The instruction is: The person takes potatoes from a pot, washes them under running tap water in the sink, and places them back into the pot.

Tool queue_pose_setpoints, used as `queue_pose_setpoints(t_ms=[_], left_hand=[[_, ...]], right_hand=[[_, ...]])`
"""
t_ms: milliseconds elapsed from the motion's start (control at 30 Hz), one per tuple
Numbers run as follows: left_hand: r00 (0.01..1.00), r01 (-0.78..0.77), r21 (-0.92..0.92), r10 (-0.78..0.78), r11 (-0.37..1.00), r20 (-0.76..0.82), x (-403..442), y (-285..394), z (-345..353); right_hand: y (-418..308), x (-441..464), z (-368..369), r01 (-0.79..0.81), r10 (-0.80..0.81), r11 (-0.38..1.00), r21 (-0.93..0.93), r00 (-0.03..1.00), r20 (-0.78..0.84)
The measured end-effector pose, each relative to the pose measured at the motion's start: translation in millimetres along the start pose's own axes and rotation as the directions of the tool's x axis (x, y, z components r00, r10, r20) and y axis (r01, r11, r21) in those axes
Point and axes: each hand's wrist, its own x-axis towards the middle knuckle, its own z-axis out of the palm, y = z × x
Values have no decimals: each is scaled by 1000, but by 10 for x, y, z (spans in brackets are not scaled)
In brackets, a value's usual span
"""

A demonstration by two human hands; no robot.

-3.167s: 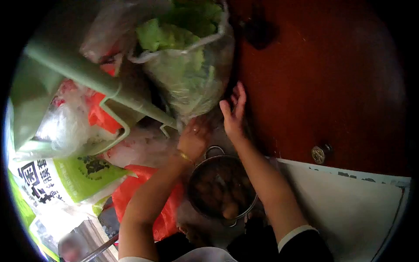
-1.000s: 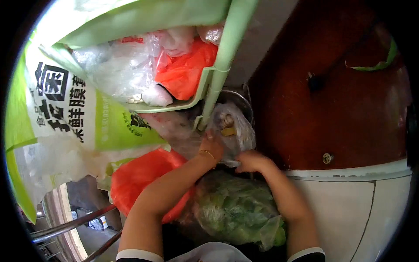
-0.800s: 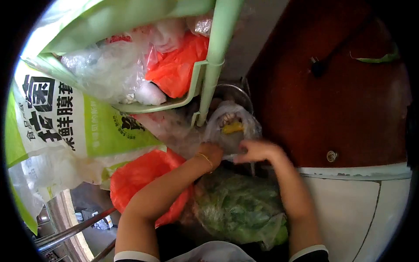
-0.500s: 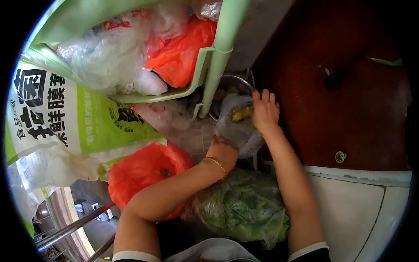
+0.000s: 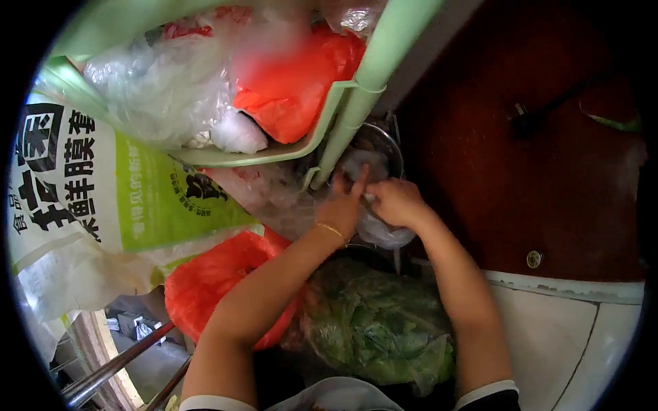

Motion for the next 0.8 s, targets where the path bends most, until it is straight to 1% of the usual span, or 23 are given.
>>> queue_pose_setpoints(t_ms=[33, 67, 100, 133, 167, 200, 233, 267, 300, 333, 367, 400, 433, 467, 500, 533, 567, 600, 667, 700, 733, 767, 800], left_hand=[[1000, 3, -5, -3, 1000, -3, 40, -35, -12], [999, -44, -6, 44, 999, 14, 69, -79, -26], [996, -89, -7, 89, 996, 30, 79, -123, -39], [996, -87, -12, 87, 996, 28, 32, -120, -98], [983, -186, -35, 186, 982, 3, -81, -74, -215], [958, -287, -54, 286, 956, -26, -198, -28, -316], [943, -332, -8, 332, 943, 21, -328, -3, -373], [924, -379, 38, 376, 925, 68, -476, 12, -413], [898, -433, 53, 426, 900, 112, -619, 19, -444], [868, -485, 67, 471, 872, 156, -751, 16, -465], [848, -513, 53, 496, 857, 189, -870, 9, -479], [825, -539, 36, 519, 841, 222, -978, 2, -490], [824, -542, 40, 521, 840, 221, -1065, -6, -495], [803, -564, -1, 549, 826, 232, -1142, -16, -499], [780, -585, -45, 576, 810, 243, -1188, -26, -519], [781, -585, -43, 576, 810, 243, -1195, -37, -563], [759, -598, -65, 590, 799, 276, -1202, -44, -616], [734, -611, -89, 605, 786, 309, -1210, -47, -658], [738, -610, -78, 601, 789, 308, -1246, -74, -676], [720, -605, -154, 619, 781, 315, -1249, -104, -674], [700, -596, -230, 638, 770, 322, -1243, -129, -667], [692, -598, -232, 640, 767, 334, -1243, -142, -651], [687, -623, -213, 656, 753, 311, -1246, -151, -633]], right_hand=[[-92, -58, -113, 136, -136, 990, 22, 991, 6], [-63, -84, -204, 140, -140, 990, 15, 990, 10], [29, -106, -308, 154, -170, 949, 276, 985, 34], [73, -117, -419, 145, -199, 842, 519, 979, 50], [5, -151, -603, 4, -46, 752, 659, 998, 47], [-46, -152, -753, -121, 108, 618, 777, 992, 68], [-60, -63, -791, -144, 215, 624, 768, 977, 8], [34, 89, -735, -142, 220, 624, 768, 976, 2], [187, 315, -553, -150, 262, 792, 592, 959, -108], [298, 489, -383, -176, 275, 908, 381, 935, -222], [323, 577, -273, -176, 277, 907, 384, 934, -225], [330, 663, -165, -219, 280, 920, 325, 947, -154], [347, 759, -76, -254, 285, 931, 262, 954, -87], [376, 810, 20, -254, 286, 931, 264, 954, -92], [405, 830, 137, -130, 159, 961, 246, 982, -103], [551, 970, 356, -24, 50, 978, 208, 992, -118], [693, 1109, 571, 82, -60, 982, 170, 989, -132], [685, 1188, 666, 82, -59, 982, 173, 989, -132], [569, 1327, 884, -132, 183, 968, 213, 953, -240], [569, 1462, 1033, -143, 197, 964, 226, 951, -238], [595, 1626, 1204, -112, 201, 953, 280, 928, -314], [525, 1680, 1260, -96, 207, 946, 310, 914, -349], [450, 1731, 1313, -77, 213, 938, 338, 898, -384]])
